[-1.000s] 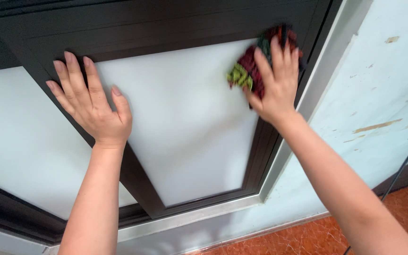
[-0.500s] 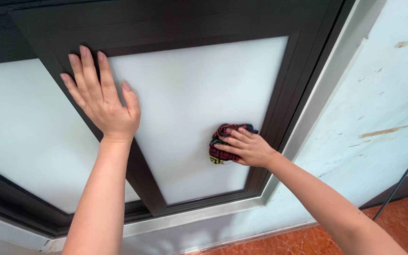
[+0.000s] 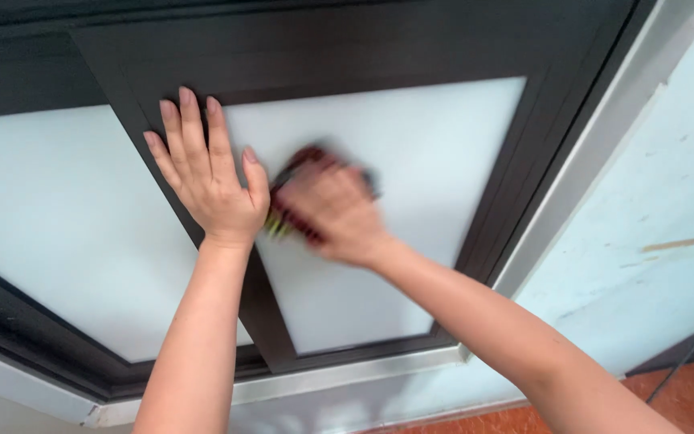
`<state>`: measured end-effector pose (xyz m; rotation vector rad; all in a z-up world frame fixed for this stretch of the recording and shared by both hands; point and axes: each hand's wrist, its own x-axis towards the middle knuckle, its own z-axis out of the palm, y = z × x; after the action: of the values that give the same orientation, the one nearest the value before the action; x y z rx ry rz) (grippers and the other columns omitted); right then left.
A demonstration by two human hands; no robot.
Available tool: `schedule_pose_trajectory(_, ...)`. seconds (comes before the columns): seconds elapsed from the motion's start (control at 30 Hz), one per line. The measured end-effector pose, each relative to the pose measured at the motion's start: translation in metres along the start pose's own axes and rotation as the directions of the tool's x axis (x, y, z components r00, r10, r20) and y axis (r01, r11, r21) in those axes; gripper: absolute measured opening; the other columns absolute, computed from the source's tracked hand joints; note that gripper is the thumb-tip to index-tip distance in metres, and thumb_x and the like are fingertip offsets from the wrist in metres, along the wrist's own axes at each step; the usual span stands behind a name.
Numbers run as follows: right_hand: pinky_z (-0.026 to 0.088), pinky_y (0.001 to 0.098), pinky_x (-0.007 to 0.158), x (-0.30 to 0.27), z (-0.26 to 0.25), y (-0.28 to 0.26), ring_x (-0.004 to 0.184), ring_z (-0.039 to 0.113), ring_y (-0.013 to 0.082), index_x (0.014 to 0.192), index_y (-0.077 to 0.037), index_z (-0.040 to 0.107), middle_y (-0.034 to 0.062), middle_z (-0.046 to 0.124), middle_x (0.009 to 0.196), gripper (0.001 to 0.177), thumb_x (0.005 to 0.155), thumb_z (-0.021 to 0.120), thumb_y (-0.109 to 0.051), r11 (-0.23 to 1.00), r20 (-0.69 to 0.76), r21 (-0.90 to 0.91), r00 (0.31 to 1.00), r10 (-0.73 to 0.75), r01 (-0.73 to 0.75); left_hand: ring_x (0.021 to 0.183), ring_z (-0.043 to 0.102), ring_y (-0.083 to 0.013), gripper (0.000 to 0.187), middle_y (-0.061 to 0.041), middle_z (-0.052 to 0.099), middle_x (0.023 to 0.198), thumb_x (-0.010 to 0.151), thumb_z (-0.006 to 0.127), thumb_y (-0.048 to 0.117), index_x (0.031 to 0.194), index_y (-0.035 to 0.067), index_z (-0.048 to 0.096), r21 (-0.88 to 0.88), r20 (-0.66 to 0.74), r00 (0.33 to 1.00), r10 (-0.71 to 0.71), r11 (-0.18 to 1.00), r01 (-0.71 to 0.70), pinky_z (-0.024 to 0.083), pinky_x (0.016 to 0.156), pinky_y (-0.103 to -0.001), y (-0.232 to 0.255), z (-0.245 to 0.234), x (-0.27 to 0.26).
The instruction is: Cleaning a window frame and glass with a damp patterned cloth.
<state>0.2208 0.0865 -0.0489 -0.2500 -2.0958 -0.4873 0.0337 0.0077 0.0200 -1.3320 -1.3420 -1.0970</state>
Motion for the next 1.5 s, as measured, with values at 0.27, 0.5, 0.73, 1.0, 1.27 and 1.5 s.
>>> schedule_pose_trajectory(0.27,0.022,0.0477,0.127,-0.077,-0.007,0.021,0.152,0.036,0.0264,0.154,-0.026,0.052,0.0042,0.048,0.158,0.083,0.076,0.082,-0.028,0.976,0.318,-0.017,0.926,-0.201,0.218,0.16,0.025,-0.0342,0.06,-0.016,0.036,0.169,0.104,0.056,0.019,0.16,0.002,0.047,0.004,-0.006,1.0,0.007,1.0,-0.007,0.009,0.133,-0.057,-0.004,0.001,-0.001)
schedule_pose_trajectory(0.5,0.002,0.064,0.128,-0.052,-0.092,0.109,0.164,0.011,0.0408,0.167,-0.011,0.025,0.0221,0.014,0.174,0.084,0.099,0.07,-0.033,0.827,-0.369,-0.348,0.875,0.312,-0.442,0.161,0.023,-0.0321,0.059,-0.015,0.034,0.17,0.106,0.053,0.023,0.161,0.003,0.045,0.008,0.027,0.999,-0.021,1.0,0.021,0.008,0.134,-0.056,-0.001,0.002,-0.005)
schedule_pose_trajectory(0.73,0.011,0.0578,0.13,-0.002,-0.061,0.071,0.163,0.013,0.0404,0.172,-0.01,0.019,0.023,0.009,0.172,0.085,0.104,0.059,-0.043,0.828,-0.476,-0.16,0.777,0.412,-0.537,0.161,0.022,-0.0289,0.075,-0.013,0.029,0.172,0.103,0.045,0.05,0.164,0.01,0.027,-0.299,-0.106,0.994,-0.022,0.954,-0.011,0.008,0.133,-0.054,-0.013,0.006,-0.01)
schedule_pose_trajectory(1.0,0.012,0.059,0.133,0.08,-0.017,-0.021,0.16,0.016,0.0445,0.165,-0.015,0.036,0.0217,0.021,0.171,0.089,0.09,0.077,-0.042,0.98,-0.145,-0.164,0.985,0.094,-0.118,0.16,0.022,-0.0272,0.089,-0.011,0.013,0.175,0.105,0.043,0.07,0.171,0.018,0.015,-0.636,-0.121,0.985,-0.121,0.771,0.017,0.017,0.134,-0.045,-0.009,-0.029,-0.013)
schedule_pose_trajectory(1.27,0.016,0.05,0.131,0.095,-0.018,-0.032,0.156,0.027,0.037,0.161,-0.012,0.045,0.0181,0.037,0.166,0.077,0.094,0.072,-0.038,0.974,0.018,-0.121,0.982,-0.189,0.19,0.162,0.024,-0.0315,0.07,-0.018,0.017,0.172,0.115,0.038,0.044,0.167,0.002,0.019,-0.7,-0.192,0.854,-0.484,0.678,0.226,0.023,0.135,-0.044,0.02,-0.057,-0.056)
schedule_pose_trajectory(1.5,0.017,0.0476,0.126,0.013,0.003,-0.029,0.153,0.028,0.0316,0.154,-0.007,0.044,0.0152,0.04,0.161,0.077,0.085,0.067,-0.031,0.85,0.465,0.178,0.719,-0.517,0.497,0.159,0.032,-0.0352,0.053,-0.021,0.028,0.168,0.112,0.038,0.022,0.157,-0.007,0.036,-0.659,-0.142,0.739,-0.659,0.62,0.426,0.029,0.133,-0.048,0.069,-0.063,-0.11)
